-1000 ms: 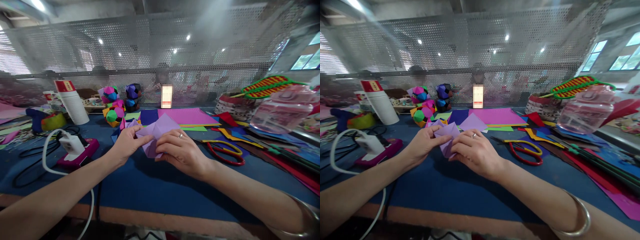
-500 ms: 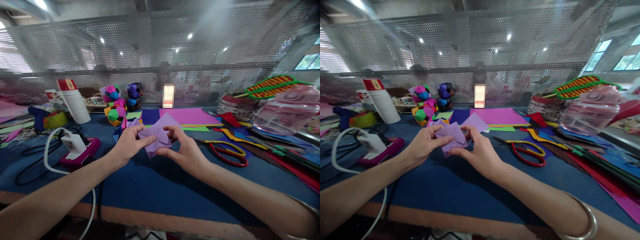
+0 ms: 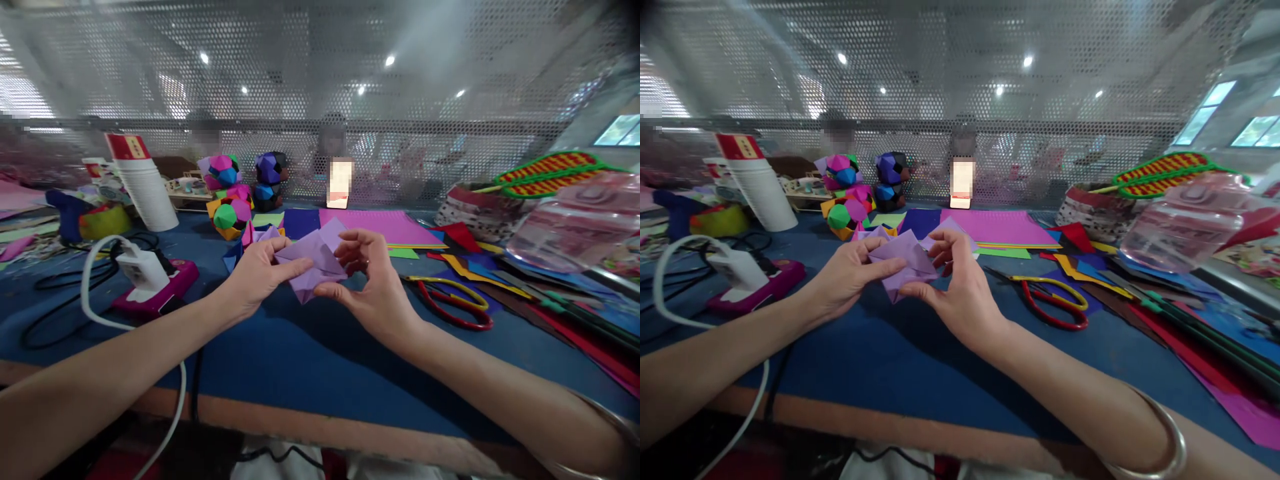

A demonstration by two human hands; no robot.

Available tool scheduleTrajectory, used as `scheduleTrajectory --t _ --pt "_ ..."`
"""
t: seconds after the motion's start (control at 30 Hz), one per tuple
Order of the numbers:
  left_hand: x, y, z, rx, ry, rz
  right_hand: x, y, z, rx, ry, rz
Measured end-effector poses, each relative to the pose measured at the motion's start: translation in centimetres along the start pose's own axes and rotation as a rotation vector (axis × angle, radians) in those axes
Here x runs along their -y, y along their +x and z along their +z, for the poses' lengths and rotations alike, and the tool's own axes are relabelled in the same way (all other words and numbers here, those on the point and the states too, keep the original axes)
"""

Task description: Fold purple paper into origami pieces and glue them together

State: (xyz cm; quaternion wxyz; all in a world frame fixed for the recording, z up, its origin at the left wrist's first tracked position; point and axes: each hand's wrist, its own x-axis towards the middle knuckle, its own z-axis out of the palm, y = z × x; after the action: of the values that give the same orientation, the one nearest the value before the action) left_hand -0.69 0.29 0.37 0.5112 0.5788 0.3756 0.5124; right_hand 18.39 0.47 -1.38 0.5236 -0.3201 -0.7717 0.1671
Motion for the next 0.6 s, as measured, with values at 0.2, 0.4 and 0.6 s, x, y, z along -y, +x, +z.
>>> scheduleTrajectory --t 0.2,0.4,0.6 --pt "0.1 0.0 0.0 -0.011 0.016 -0.020 0.1 0.4 0.3 0.136 -0.089 -0.112" --pt "0.1 -0.1 -0.1 -0.041 0.043 0.006 0.6 0.1 1.0 0.136 0.033 0.136" --pt "-0.1 -0.3 0.1 -0.060 0.072 0.026 0.9 0.0 1.4 0.097 0.050 0.209"
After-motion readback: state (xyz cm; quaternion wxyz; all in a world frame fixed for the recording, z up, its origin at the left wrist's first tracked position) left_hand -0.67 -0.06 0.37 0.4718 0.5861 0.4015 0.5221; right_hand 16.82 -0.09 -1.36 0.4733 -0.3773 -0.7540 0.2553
